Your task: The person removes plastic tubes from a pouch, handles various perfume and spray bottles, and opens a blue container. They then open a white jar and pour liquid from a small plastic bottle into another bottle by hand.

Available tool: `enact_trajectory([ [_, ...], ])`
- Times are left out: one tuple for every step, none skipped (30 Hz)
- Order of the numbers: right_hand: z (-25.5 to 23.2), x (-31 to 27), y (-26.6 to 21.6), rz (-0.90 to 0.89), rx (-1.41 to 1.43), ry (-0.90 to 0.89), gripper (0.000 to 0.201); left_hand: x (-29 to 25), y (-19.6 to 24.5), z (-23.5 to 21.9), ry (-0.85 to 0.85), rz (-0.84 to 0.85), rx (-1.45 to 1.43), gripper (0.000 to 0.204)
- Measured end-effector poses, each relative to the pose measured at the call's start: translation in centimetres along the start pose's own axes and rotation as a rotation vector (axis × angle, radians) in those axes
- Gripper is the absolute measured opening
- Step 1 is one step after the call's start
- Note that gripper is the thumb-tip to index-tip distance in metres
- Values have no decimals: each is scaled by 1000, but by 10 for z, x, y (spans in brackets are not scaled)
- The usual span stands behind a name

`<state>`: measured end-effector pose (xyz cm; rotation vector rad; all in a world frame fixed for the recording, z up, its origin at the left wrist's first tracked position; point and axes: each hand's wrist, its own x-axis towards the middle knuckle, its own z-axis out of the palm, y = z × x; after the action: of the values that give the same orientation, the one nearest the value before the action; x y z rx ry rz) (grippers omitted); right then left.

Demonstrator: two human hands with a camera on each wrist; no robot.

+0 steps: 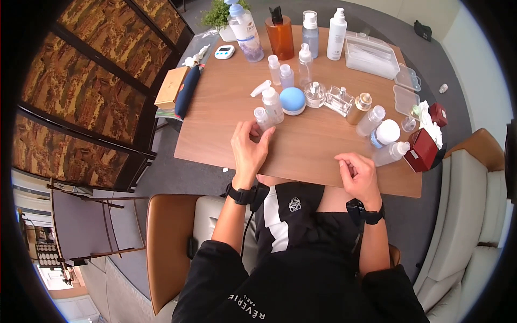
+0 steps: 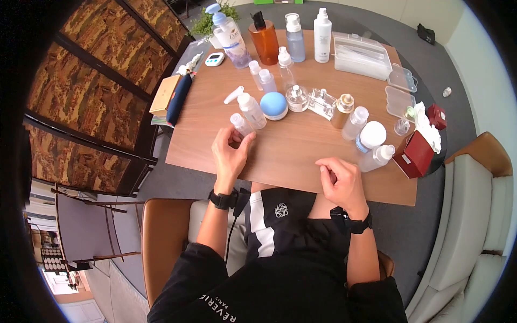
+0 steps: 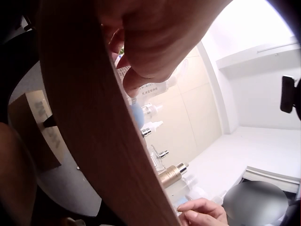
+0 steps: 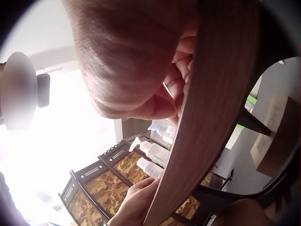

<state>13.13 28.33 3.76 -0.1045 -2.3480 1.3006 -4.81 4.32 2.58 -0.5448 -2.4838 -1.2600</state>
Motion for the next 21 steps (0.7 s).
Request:
enact_trajectory([
  [0,-1,0,8,-3,-5,9,0,1,1,1,1,29,38],
  [-1,0,0,19,-8,-8,9,0,1,1,6,4,59,39],
  [-1,1,-2,24,-13,-11,10,-2,2,1,6,-2,59,39],
  [0,2,-3,22,-15,-18,10,-3,3,0,-18,-56,-17,40],
  [0,3,-6,25,-22,-6,10,-4,4,-1,-39,-109,-93,42],
  [0,4,-7,26,-29,6,10,-5,1,-1,-31,-113,-97,42],
  [0,4,-6,19,-33,1,10,-6,-5,1,-25,-82,-92,45],
  [1,3,-5,35,-30,-4,10,-7,-9,3,-22,-52,-88,48],
  [1,3,-3,54,-27,-7,9,-6,-8,4,-18,-54,-93,48],
  [0,3,-3,55,-33,-12,9,-7,-8,5,-11,-71,-129,48],
  [1,3,-2,38,-36,-10,9,-9,-8,5,-6,-89,-162,48],
  [1,3,-2,21,-40,-6,9,-10,-8,5,-8,-94,-166,48],
  [1,2,-2,25,-44,-8,9,-10,-8,5,-1,-74,-153,48],
  [2,2,-4,23,-50,2,9,-9,-7,4,9,-52,-141,48],
  [1,5,-6,16,-55,11,9,-8,-2,1,12,-52,-144,48],
  [1,6,-6,9,-58,10,9,-7,4,-3,9,-51,-155,46],
  [1,5,-4,24,-55,1,9,-7,8,-6,8,-48,-165,44],
  [2,5,-4,38,-52,-4,10,-8,7,-9,15,-41,-168,44],
  [1,6,-5,30,-53,2,10,-11,3,-10,31,-91,-250,38],
  [1,5,-5,36,-48,-6,10,-12,-2,-10,42,-142,-332,34],
  [1,4,-5,47,-43,-11,9,-11,-7,-8,37,-134,-334,34],
])
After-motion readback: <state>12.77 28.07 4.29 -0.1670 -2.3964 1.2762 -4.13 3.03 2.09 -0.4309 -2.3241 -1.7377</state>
